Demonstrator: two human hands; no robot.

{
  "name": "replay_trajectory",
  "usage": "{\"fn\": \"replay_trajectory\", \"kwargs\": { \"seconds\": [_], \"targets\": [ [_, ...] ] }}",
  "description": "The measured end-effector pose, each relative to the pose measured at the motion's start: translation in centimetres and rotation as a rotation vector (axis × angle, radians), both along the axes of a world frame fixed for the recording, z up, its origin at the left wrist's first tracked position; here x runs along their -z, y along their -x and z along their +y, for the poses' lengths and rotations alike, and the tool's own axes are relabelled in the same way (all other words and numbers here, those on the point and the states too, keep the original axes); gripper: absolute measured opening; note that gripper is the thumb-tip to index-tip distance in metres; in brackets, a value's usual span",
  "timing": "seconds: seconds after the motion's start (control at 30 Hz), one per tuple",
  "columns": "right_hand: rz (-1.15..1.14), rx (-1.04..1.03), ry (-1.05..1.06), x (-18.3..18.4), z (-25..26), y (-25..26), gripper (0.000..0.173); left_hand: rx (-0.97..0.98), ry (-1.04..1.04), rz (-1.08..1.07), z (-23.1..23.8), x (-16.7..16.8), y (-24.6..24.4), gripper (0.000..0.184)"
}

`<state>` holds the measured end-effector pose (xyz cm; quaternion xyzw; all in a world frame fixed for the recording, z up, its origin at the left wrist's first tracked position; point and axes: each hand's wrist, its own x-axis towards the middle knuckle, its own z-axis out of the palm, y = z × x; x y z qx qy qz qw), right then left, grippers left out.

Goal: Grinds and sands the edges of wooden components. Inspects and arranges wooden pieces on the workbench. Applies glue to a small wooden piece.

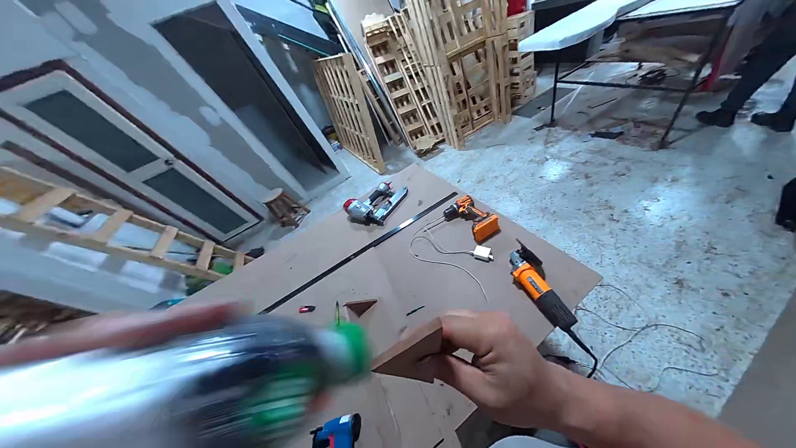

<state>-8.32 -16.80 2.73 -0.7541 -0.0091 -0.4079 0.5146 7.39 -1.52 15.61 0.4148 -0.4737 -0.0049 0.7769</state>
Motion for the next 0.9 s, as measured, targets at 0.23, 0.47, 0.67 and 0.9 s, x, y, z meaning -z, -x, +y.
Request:
{"fn": "replay_trajectory", "kwargs": {
  "seconds": [0.23, 0.47, 0.67, 0.9],
  "targets": [
    [-0.061, -0.044, -0.014, 0.4, 0.1, -0.3, 0.022, -0.431, 0.096, 0.121, 0.6, -3.1, 3.7, 0.012],
    [-0.024, -0.147, 0.035, 1.3, 0.8, -1.0, 0.020, 0.008, 0.009, 0.066, 2.1, 0.9, -2.3, 0.040],
    [-0.017, -0.116, 0.031, 0.7, 1.0, -1.5, 0.020, 0.082, 0.018, 0.023, 0.2, 2.6, -1.4, 0.033],
    [0.026, -0.133, 0.002, 1.1, 2.0, -2.4, 0.022, 0.211, 0.150, 0.268, -1.0, 1.1, -6.3, 0.053]
  ]
}}
